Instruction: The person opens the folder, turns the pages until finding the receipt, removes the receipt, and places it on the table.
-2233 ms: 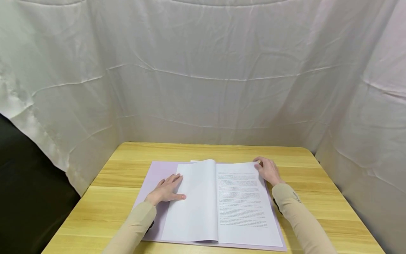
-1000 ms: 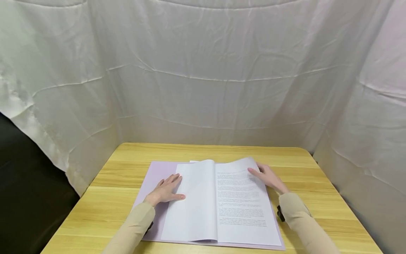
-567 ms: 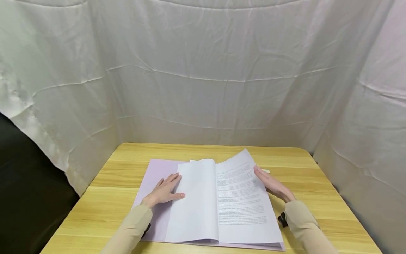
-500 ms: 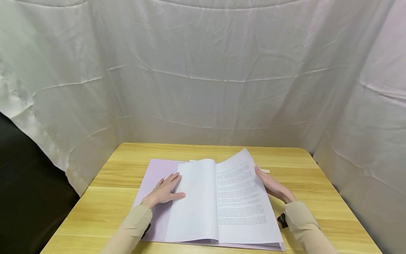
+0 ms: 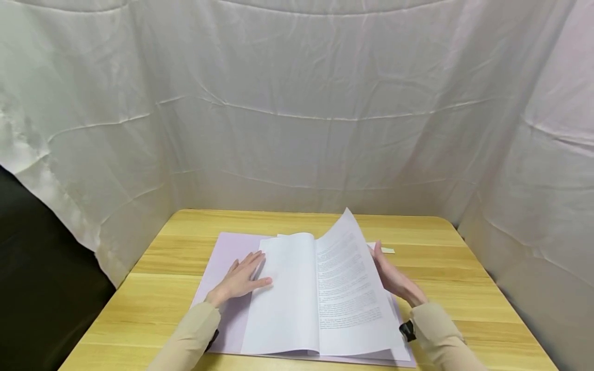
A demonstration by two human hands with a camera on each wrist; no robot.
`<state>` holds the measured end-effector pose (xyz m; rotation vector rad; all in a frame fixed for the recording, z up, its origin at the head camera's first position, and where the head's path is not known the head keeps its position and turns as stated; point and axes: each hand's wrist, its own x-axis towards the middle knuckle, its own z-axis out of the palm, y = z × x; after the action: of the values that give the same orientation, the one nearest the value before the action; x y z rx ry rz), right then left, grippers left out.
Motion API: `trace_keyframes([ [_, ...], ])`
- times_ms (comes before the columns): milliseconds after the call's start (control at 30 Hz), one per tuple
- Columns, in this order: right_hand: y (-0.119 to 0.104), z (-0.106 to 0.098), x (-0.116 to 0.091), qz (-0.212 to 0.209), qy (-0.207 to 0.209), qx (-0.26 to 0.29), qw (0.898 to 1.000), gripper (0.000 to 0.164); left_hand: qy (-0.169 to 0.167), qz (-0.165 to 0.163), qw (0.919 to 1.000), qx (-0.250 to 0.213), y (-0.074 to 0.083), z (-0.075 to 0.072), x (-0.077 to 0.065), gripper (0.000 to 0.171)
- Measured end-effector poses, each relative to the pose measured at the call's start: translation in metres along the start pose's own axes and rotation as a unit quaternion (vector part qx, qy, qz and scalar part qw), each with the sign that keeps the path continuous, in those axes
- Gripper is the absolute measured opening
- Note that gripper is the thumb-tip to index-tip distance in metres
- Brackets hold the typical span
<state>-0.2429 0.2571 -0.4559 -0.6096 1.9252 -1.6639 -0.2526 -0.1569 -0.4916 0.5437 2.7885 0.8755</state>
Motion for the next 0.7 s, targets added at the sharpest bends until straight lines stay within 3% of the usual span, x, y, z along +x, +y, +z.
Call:
trace_keyframes([
  [267,-0.006,0.011,0.007,-0.01,-0.013,0.007,1.0,0.077,0.002,-0.008,0.999,-0.044,0.006,-0.001,-0.001,0.081],
  [500,-0.008,0.022,0.012,0.009,0.043,-0.081,0.996,0.074,-0.005,0.006,0.9943,-0.107,0.012,0.001,0.001,0.077],
  [700,-0.008,0.03,0.018,0.009,0.059,-0.119,0.991,0.069,-0.001,0.008,0.9853,-0.171,0.016,0.006,0.006,0.073],
])
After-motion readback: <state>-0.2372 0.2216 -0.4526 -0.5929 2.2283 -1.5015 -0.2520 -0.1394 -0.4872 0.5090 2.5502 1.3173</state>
